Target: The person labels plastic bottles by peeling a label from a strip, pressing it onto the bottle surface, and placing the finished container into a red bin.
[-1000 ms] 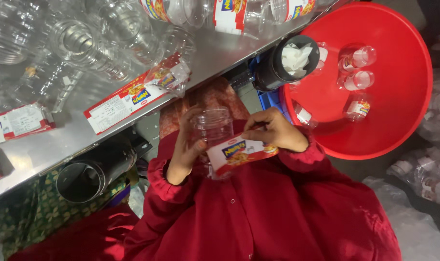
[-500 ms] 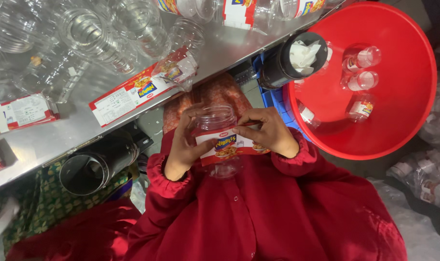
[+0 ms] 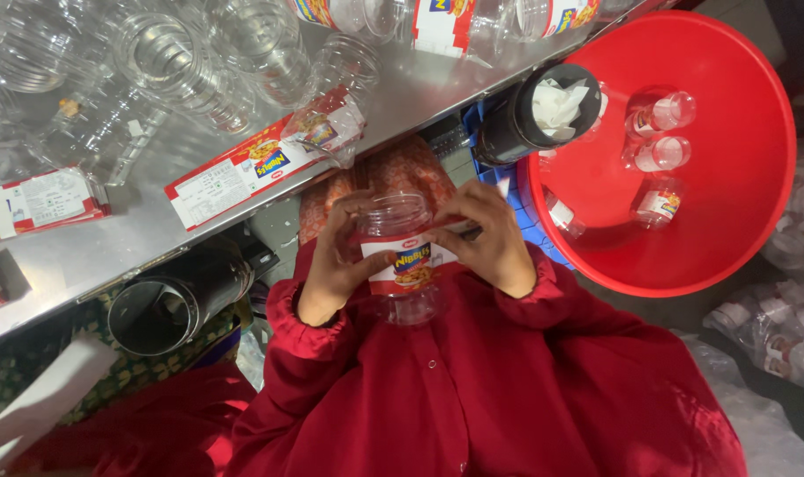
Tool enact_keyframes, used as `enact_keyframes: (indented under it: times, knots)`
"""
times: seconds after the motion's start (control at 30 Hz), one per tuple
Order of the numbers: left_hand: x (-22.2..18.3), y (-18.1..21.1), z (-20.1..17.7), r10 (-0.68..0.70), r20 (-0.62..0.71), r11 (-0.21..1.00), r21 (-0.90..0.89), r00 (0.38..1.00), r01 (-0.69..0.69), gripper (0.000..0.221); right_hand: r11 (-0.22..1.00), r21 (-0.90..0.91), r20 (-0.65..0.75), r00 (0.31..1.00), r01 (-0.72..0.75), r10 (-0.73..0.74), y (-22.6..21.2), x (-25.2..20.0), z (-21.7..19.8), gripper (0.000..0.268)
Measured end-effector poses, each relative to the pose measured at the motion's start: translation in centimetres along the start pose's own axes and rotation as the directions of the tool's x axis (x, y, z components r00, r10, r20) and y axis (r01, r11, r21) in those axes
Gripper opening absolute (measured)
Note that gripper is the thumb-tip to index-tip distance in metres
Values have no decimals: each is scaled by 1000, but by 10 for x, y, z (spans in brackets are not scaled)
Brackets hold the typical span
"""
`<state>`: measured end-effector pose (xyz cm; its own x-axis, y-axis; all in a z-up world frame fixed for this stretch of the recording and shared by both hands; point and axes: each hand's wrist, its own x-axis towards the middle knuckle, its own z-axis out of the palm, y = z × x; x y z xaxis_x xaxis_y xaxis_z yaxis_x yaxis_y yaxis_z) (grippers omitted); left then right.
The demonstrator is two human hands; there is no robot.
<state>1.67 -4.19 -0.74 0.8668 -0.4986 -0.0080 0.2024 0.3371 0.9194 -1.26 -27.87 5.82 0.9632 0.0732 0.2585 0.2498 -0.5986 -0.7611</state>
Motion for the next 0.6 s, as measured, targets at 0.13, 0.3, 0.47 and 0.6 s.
enact_keyframes:
  times: [0.13,0.3,0.47,0.6]
  knots:
    - [5,1,-6,-124,5,992,-19,992,124,63,984,-167,-111,991,56,-75,5,-9,11,19]
    - [6,-5,-30,187,101,933,294,977,-209,21,999,3,99,994,52,-52,41,-19,22,31]
    - [-8,-14,-24,7,-322,987,-150,947,-59,14,883,458,537,823,-100,-185,67,-5,16,70]
    - [-6,12,15,198,-539,943,-122,819,-308,20,945,226,344,927,-237,150,64,-15,45,103]
